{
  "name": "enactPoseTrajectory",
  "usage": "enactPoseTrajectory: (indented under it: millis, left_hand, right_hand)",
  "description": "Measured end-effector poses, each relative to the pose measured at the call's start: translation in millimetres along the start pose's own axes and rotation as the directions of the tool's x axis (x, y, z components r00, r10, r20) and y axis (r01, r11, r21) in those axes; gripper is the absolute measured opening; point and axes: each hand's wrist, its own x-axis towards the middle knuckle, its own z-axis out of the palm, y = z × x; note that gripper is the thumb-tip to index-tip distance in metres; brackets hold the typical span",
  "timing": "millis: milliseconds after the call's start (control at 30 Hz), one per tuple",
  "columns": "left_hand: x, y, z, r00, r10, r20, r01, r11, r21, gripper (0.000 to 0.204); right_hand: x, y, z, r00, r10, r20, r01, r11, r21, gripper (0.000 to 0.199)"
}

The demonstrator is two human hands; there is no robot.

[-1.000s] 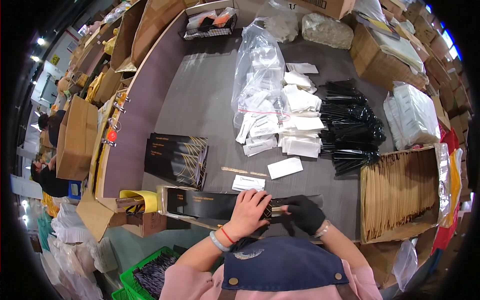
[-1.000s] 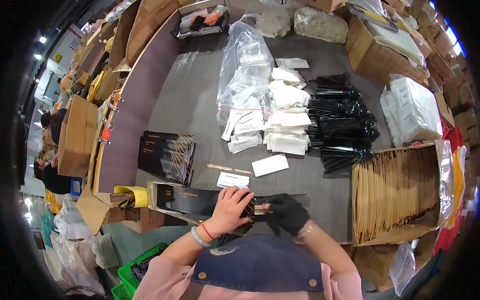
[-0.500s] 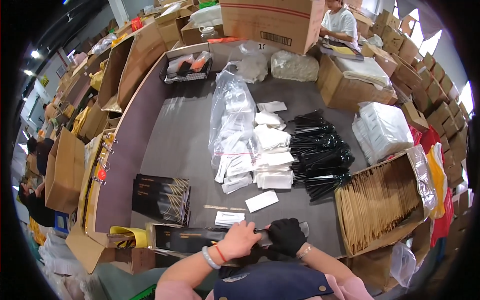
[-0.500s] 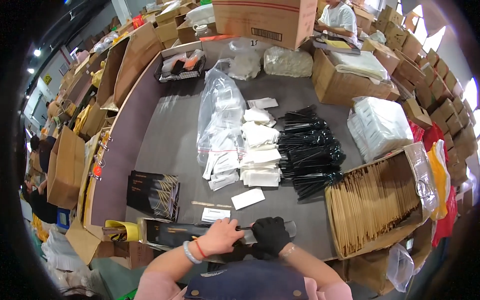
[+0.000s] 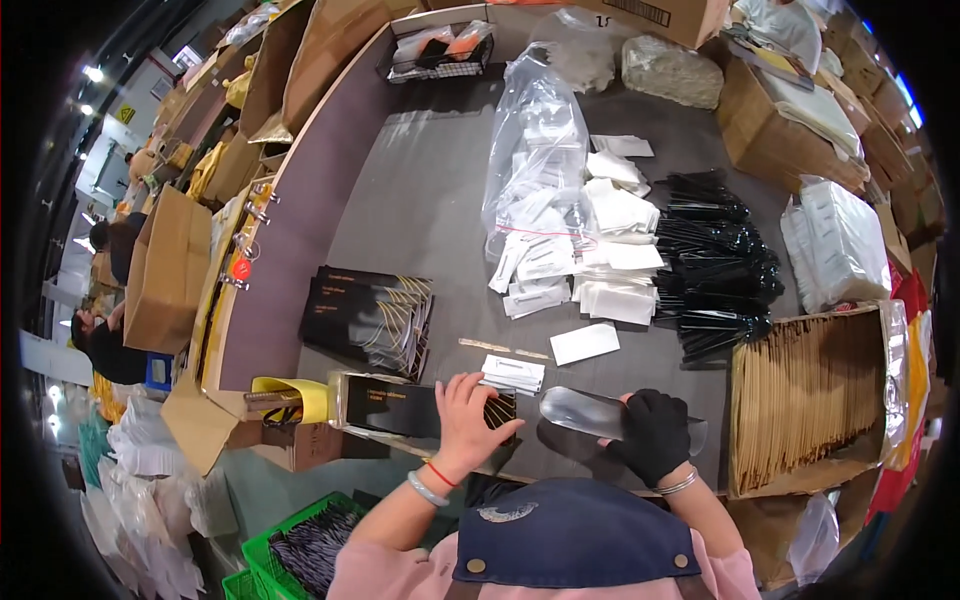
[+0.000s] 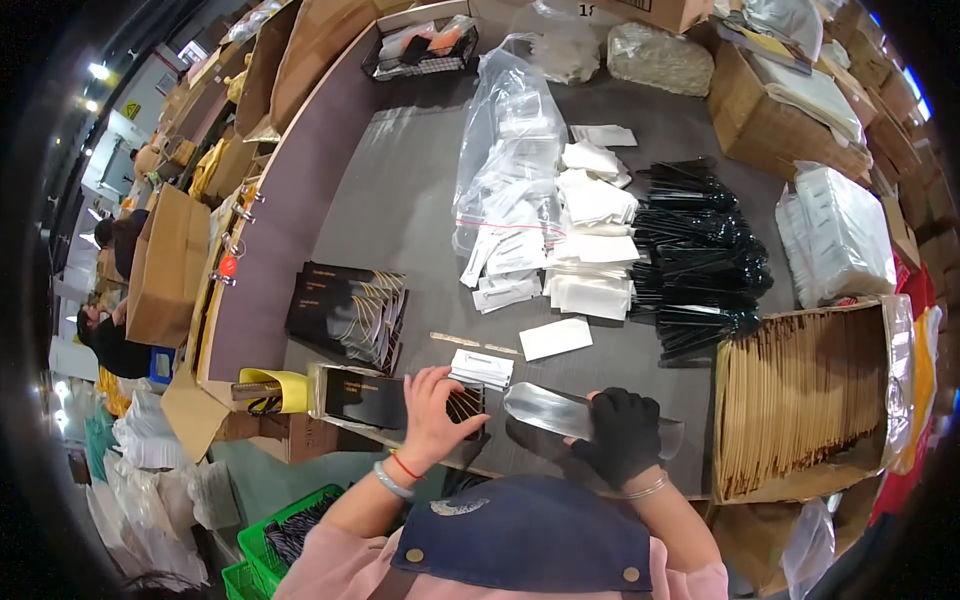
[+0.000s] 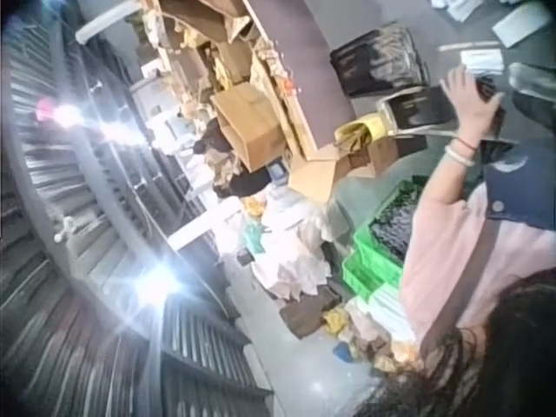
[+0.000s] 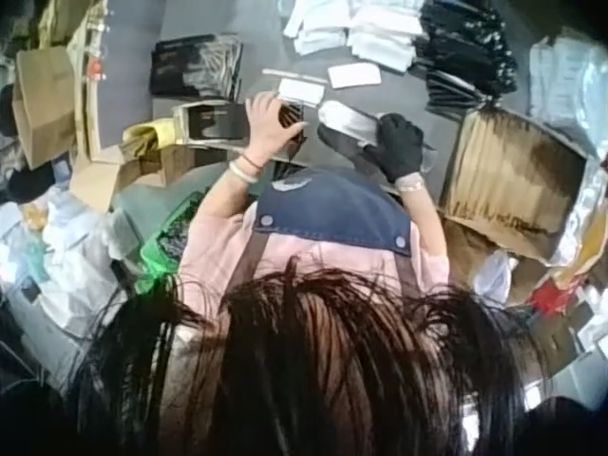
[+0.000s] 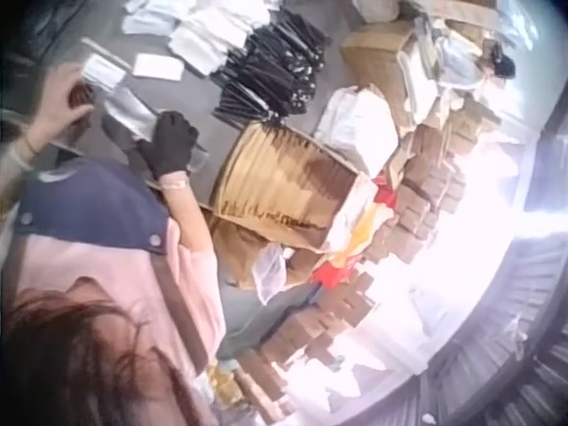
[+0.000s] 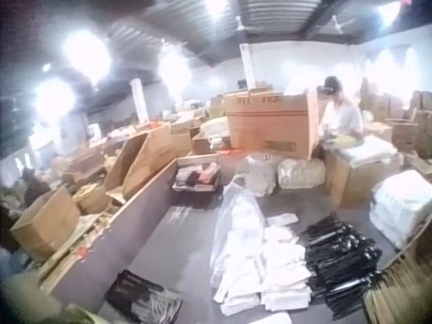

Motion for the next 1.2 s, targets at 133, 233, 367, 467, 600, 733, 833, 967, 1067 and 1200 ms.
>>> enactPoseTrajectory:
  millis: [133,233,367,467,600,733,833,967,1067,1200]
  left_hand:
    - [-9,-10,9,0.992,-0.123,-0.017,0.119,0.982,-0.147,0.052]
    - [-14,-16,7,0.992,-0.119,0.051,0.125,0.983,-0.137,0.056]
    - [-12,-12,3,0.987,-0.15,0.057,0.159,0.97,-0.185,0.056]
    - [-8,-8,4,0.983,-0.175,0.053,0.182,0.961,-0.209,0.058]
    - [18,-28,4,0.984,-0.027,0.177,0.049,0.992,-0.121,0.049]
    - [64,-32,7,0.963,0.097,0.251,-0.11,0.993,0.039,0.035]
    - [89,-38,16,0.948,0.113,0.297,-0.149,0.983,0.103,0.029]
    - [103,-39,17,0.928,0.214,0.306,-0.257,0.961,0.107,0.019]
    - [107,-43,13,0.941,0.265,0.211,-0.281,0.959,0.049,0.015]
    - [100,-18,42,0.974,0.188,0.129,-0.157,0.963,-0.218,0.017]
  right_hand:
    - [3,-13,-3,0.998,-0.034,0.06,0.038,0.997,-0.063,0.063]
    - [6,-19,-1,0.995,-0.099,0.021,0.101,0.991,-0.088,0.061]
    - [14,-23,21,0.979,-0.186,0.086,0.185,0.983,0.02,0.062]
    - [35,-53,52,0.954,-0.268,0.138,0.253,0.961,0.115,0.061]
    - [45,-46,62,0.92,-0.387,-0.06,0.388,0.882,0.269,0.064]
    - [17,11,14,0.943,-0.034,-0.332,0.102,0.976,0.191,0.047]
    - [-39,119,6,0.767,0.309,-0.562,-0.181,0.945,0.272,0.034]
    - [-143,243,-20,0.43,0.663,-0.613,-0.696,0.676,0.242,0.032]
    - [-177,271,-11,0.487,0.736,-0.47,-0.738,0.635,0.229,0.031]
    - [-167,263,-14,0.503,0.758,-0.414,-0.824,0.565,0.034,0.026]
